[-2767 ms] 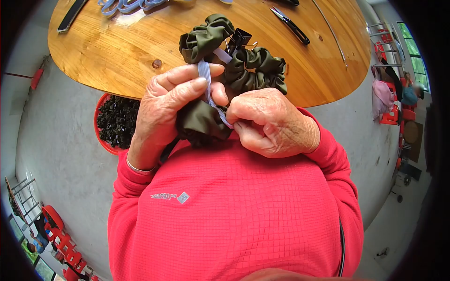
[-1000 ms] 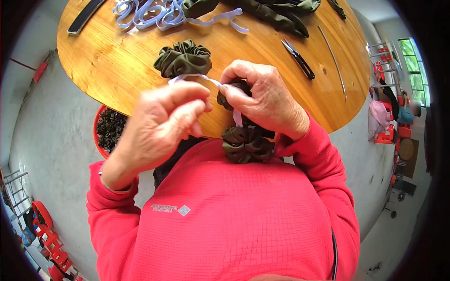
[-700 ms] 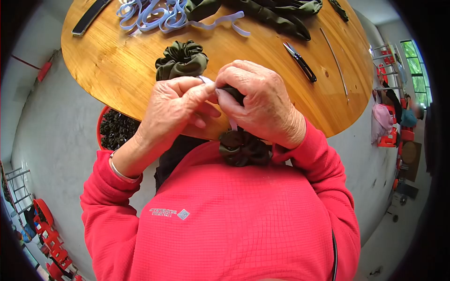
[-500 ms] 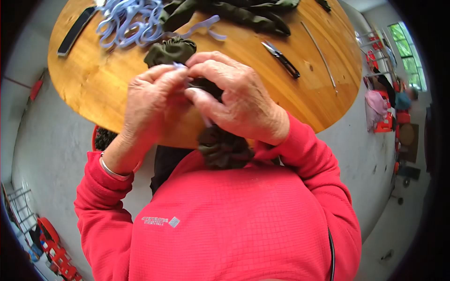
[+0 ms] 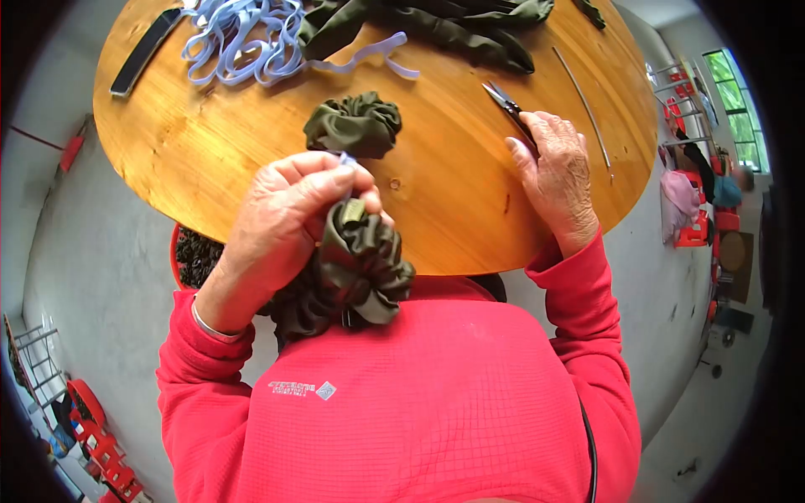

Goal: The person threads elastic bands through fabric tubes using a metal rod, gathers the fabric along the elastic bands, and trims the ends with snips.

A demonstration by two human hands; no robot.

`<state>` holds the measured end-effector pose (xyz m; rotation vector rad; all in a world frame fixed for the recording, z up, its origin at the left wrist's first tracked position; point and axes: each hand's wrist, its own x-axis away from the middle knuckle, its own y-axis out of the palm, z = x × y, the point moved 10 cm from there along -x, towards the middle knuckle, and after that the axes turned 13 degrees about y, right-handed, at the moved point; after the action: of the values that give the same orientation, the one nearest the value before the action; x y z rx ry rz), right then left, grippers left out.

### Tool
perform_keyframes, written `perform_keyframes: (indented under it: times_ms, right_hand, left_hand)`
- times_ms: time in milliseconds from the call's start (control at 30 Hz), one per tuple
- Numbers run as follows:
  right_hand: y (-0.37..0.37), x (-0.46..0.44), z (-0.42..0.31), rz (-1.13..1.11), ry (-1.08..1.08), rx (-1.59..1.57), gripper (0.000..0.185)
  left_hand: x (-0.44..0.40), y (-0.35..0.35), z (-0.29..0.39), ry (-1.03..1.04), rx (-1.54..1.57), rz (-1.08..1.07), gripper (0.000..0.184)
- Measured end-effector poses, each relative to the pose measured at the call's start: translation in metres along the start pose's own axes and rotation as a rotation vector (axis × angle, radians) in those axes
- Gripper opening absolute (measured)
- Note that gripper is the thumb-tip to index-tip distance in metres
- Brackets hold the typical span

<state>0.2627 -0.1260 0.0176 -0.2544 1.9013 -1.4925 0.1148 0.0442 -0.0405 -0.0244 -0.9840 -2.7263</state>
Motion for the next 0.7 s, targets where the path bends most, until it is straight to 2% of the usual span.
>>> perform_keyframes:
  times_ms: [133,167,267,400,533,700]
  right_hand:
    - [0.007,-0.006,0.008,-0.088,0.043,-0.062,0.037]
    - [0.001,-0.005,0.005,0.000,-0.020,-0.012,0.038]
    - [0.010,-0.007,0.016,-0.089,0.033,0.053,0.038]
    - [-0.009,-0.007,0.014,0.088,-0.058,0.163,0.036]
    - [0.012,-0.006,0.027,-0.130,-0.016,0.077,0.026]
    - [0.010,-0.006,0.025,-0.344,0.083,-0.114,0.021]
  left_hand:
    - [0.011,-0.008,0.000,-0.030,-0.137,0.054,0.017]
    - [0.012,-0.010,0.000,-0.022,-0.162,0.038,0.018]
    - [0.016,-0.009,0.002,-0.033,-0.198,0.036,0.017]
    - [0.018,-0.009,0.002,-0.011,-0.216,0.036,0.021]
    - [0.016,-0.007,0.002,-0.005,-0.276,-0.023,0.028]
    - [0.017,-0.005,0.002,-0.008,-0.328,-0.057,0.031]
